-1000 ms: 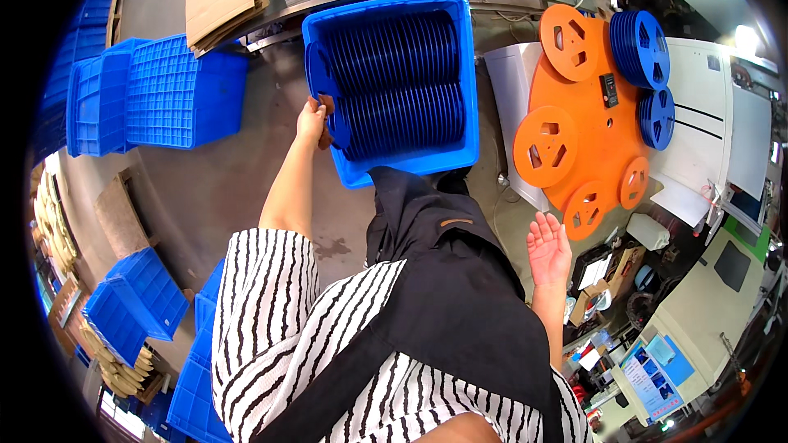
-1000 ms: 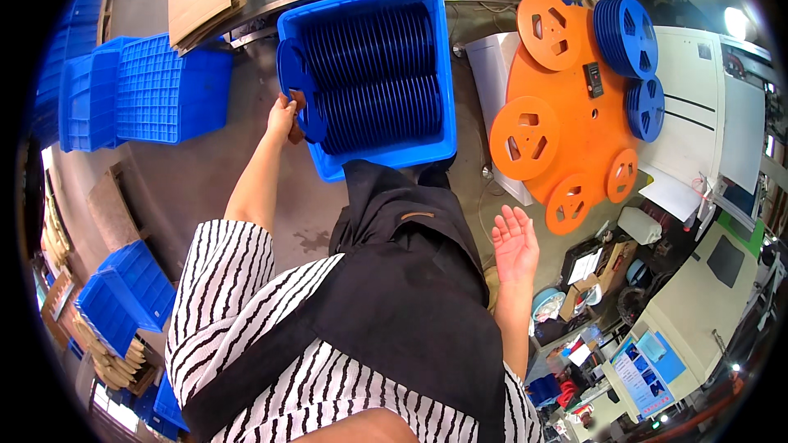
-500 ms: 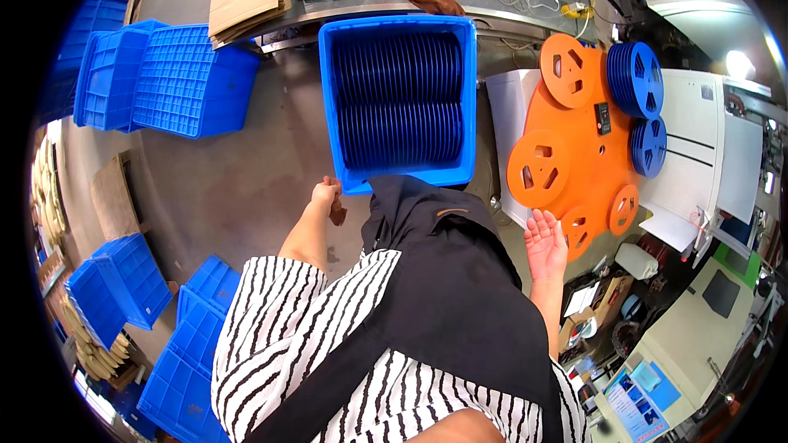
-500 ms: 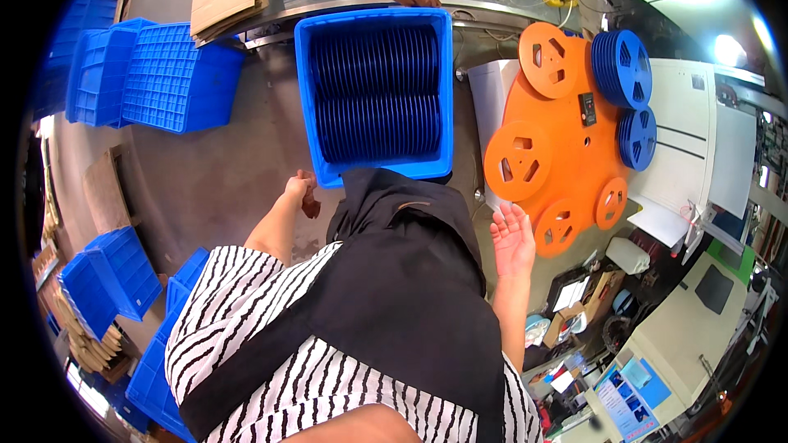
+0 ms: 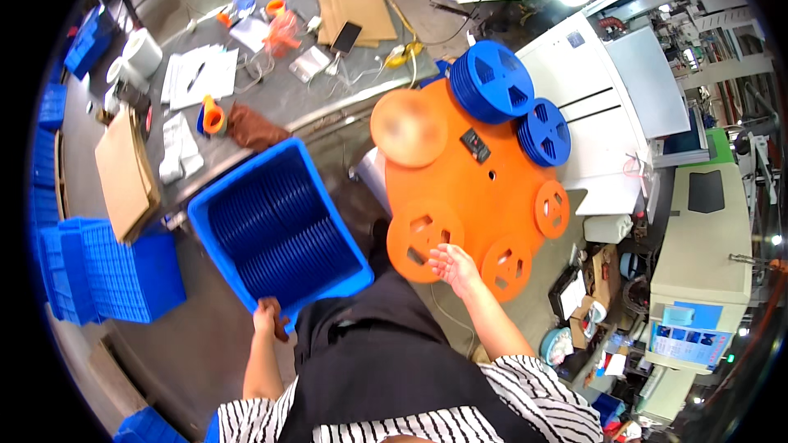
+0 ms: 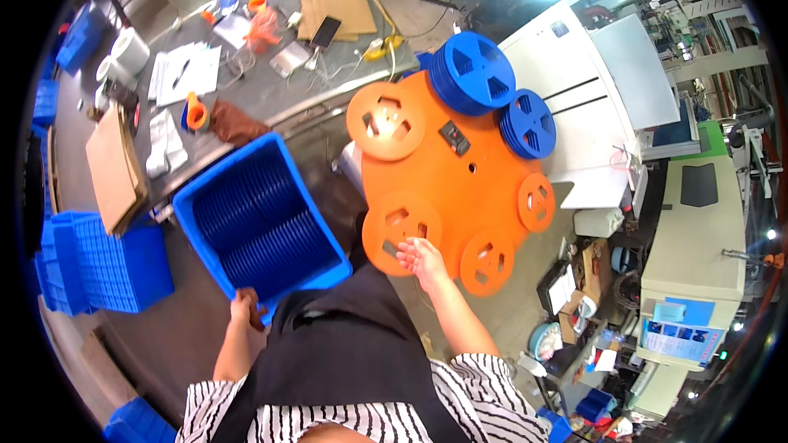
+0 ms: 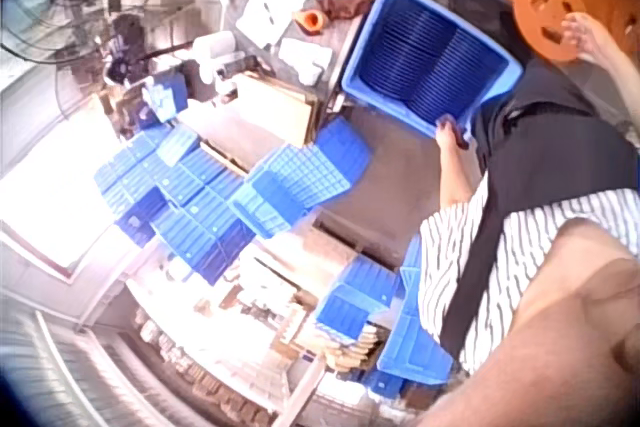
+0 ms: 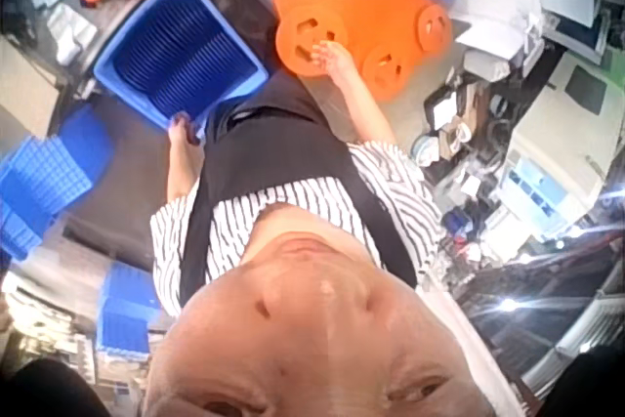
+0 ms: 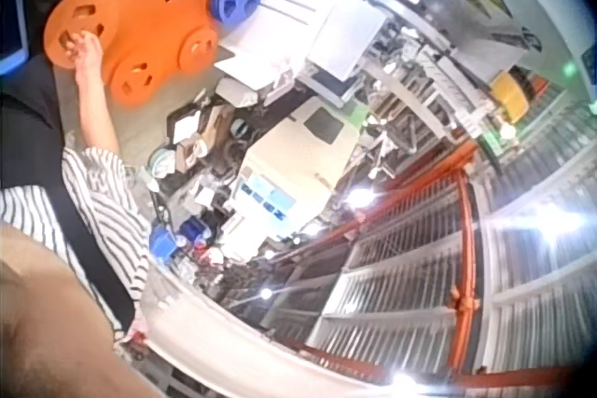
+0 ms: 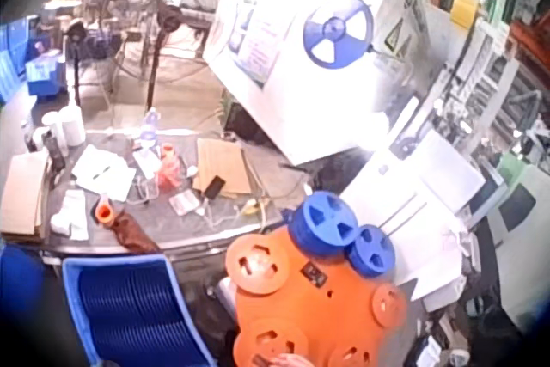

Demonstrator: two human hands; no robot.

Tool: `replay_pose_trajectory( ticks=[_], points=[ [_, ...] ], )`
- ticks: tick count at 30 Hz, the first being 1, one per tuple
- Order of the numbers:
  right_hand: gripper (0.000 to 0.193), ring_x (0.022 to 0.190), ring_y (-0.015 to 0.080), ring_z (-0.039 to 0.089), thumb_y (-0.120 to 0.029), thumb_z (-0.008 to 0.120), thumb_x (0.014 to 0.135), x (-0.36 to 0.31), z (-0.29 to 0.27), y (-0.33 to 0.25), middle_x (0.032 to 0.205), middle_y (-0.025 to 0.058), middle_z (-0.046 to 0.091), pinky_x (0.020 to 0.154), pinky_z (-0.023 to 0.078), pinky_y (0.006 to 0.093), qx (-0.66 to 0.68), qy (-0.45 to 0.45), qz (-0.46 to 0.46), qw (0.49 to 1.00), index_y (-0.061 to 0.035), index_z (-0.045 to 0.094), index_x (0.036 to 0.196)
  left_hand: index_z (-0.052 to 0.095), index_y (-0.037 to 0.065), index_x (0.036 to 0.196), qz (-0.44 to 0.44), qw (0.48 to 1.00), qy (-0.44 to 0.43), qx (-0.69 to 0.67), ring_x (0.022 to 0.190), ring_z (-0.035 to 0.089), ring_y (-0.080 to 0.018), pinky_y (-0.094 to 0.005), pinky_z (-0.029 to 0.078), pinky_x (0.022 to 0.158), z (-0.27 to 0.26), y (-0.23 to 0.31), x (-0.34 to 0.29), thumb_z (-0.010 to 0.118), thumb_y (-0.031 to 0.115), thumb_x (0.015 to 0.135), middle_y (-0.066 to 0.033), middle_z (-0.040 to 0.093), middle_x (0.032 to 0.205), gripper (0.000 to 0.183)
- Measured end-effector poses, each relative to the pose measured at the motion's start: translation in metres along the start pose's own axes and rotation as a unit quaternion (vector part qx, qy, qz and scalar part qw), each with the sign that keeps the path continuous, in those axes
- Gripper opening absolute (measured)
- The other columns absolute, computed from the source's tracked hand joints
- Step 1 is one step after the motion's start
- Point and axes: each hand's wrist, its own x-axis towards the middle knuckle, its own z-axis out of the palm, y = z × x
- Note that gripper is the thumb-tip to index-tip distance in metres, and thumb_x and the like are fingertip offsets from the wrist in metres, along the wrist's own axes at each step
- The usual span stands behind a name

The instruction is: The person wipes blue plastic spools with a brown cloth, handling them one at a time. They pick up each spool from a blue crate, wipe the surface, and place it into a stack on an orange table.

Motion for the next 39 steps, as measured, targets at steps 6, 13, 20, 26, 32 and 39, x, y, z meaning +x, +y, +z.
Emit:
replay_pose_trajectory(
  ticks=[6, 13, 20, 26, 32, 39],
  points=[
    [0.027, 0.095, 0.0200, 0.063, -0.026, 0.055, 0.096, 0.167, -0.041, -0.083, 0.108, 0.0106, 0.065, 0.077, 0.052, 0.0346, -0.125, 0.032, -0.041, 0.991, -0.0057, 0.054, 0.114, 0.060, 0.010, 0.086, 0.067, 0.884, -0.025, 0.461, 0.064, 0.060, -0.0301, -0.0461, 0.052, 0.064, 0.124, -0.016, -0.055, 0.050, 0.026, 0.092, -0.0109, 0.062, 0.074, 0.020],
    [0.068, 0.129, 0.0357, 0.040, -0.027, 0.070, 0.083, 0.368, -0.019, -0.252, 0.139, 0.0210, 0.045, 0.108, 0.033, 0.0436, -0.511, 0.149, -0.409, 0.742, -0.0006, 0.040, 0.138, 0.064, 0.010, 0.094, 0.191, 0.803, -0.108, 0.554, 0.088, 0.061, -0.0371, -0.0470, 0.049, 0.077, 0.247, -0.021, -0.114, 0.054, 0.020, 0.089, -0.0176, 0.065, 0.086, 0.015],
    [0.088, 0.125, 0.0283, 0.047, -0.034, 0.073, 0.079, 0.437, 0.041, -0.362, 0.137, 0.0129, 0.050, 0.105, 0.029, 0.0509, -0.690, 0.225, -0.246, 0.642, -0.0090, 0.026, 0.148, 0.063, 0.007, 0.095, 0.070, 0.843, -0.004, 0.534, 0.086, 0.060, -0.0408, -0.0474, 0.048, 0.076, 0.270, -0.023, -0.136, 0.058, 0.019, 0.085, -0.0202, 0.064, 0.088, 0.016],
    [0.075, 0.106, 0.0270, 0.058, -0.035, 0.073, 0.077, 0.420, 0.023, -0.329, 0.112, 0.0109, 0.063, 0.098, 0.031, 0.0508, -0.717, 0.259, -0.309, 0.568, -0.0153, 0.038, 0.141, 0.062, 0.006, 0.092, 0.075, 0.851, -0.004, 0.520, 0.089, 0.060, -0.0416, -0.0470, 0.048, 0.077, 0.286, -0.012, -0.146, 0.060, 0.018, 0.083, -0.0207, 0.063, 0.089, 0.015],
    [0.037, 0.088, 0.0269, 0.063, -0.035, 0.070, 0.080, 0.311, -0.019, -0.288, 0.087, 0.0084, 0.067, 0.098, 0.031, 0.0501, -0.674, 0.131, -0.424, 0.590, -0.0134, 0.059, 0.108, 0.063, 0.007, 0.092, 0.096, 0.856, -0.019, 0.508, 0.091, 0.061, -0.0398, -0.0456, 0.049, 0.077, 0.261, -0.008, -0.123, 0.060, 0.021, 0.085, -0.0196, 0.064, 0.091, 0.015],
    [0.022, 0.090, 0.0255, 0.066, -0.021, 0.056, 0.096, 0.098, -0.020, -0.240, 0.094, 0.0133, 0.069, 0.090, 0.049, 0.0379, -0.041, -0.059, -0.290, 0.954, -0.0024, 0.059, 0.107, 0.066, 0.012, 0.102, 0.048, 0.947, -0.026, 0.317, 0.056, 0.054, -0.0103, -0.0292, 0.045, 0.054, 0.206, -0.013, -0.075, 0.056, 0.026, 0.094, -0.0010, 0.060, 0.065, 0.019]
  ],
)
